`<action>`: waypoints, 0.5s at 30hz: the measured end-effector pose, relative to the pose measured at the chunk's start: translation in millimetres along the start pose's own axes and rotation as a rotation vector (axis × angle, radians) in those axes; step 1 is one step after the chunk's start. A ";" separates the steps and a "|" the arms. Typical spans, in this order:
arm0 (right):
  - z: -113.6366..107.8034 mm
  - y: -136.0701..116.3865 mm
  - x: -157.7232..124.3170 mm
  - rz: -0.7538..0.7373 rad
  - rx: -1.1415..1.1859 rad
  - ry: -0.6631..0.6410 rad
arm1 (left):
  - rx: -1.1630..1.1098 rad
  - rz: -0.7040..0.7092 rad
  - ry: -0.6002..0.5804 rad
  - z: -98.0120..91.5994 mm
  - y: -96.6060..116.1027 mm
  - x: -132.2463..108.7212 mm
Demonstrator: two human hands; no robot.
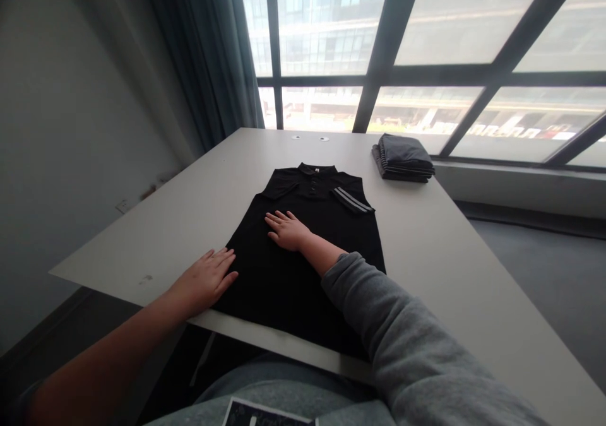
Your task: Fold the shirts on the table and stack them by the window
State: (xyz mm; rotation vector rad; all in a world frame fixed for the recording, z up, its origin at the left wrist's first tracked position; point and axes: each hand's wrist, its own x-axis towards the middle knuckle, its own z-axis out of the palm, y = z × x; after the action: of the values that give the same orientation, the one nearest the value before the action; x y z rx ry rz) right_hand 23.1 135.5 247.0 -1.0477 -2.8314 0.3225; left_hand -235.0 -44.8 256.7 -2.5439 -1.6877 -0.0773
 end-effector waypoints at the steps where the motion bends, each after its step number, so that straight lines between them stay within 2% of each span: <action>1: 0.2 -0.2 -0.4 0.000 0.002 0.009 | -0.012 0.023 0.018 -1.2 3.1 18.3; 5: 0.1 -3.0 -3.7 0.033 -0.011 0.100 | -0.052 0.005 0.009 5.3 10.5 86.1; 7: 0.0 -4.5 -4.7 0.051 -0.029 0.105 | -0.070 -0.036 -0.026 13.0 7.9 99.7; 8: 0.0 -5.0 -4.8 0.056 -0.035 0.088 | -0.069 -0.048 -0.038 17.6 5.1 99.0; 11: 0.7 -4.2 -3.2 0.059 -0.035 0.043 | -0.039 -0.060 -0.038 32.1 -7.3 70.0; 15: 2.7 0.2 -0.9 0.051 -0.029 0.024 | -0.034 -0.074 0.029 46.2 -23.5 2.1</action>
State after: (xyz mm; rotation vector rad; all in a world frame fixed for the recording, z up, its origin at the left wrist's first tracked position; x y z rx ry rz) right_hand 23.4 134.6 244.3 -1.1225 -2.8001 0.2728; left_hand -256.2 -29.1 212.1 -2.4914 -1.7848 -0.1487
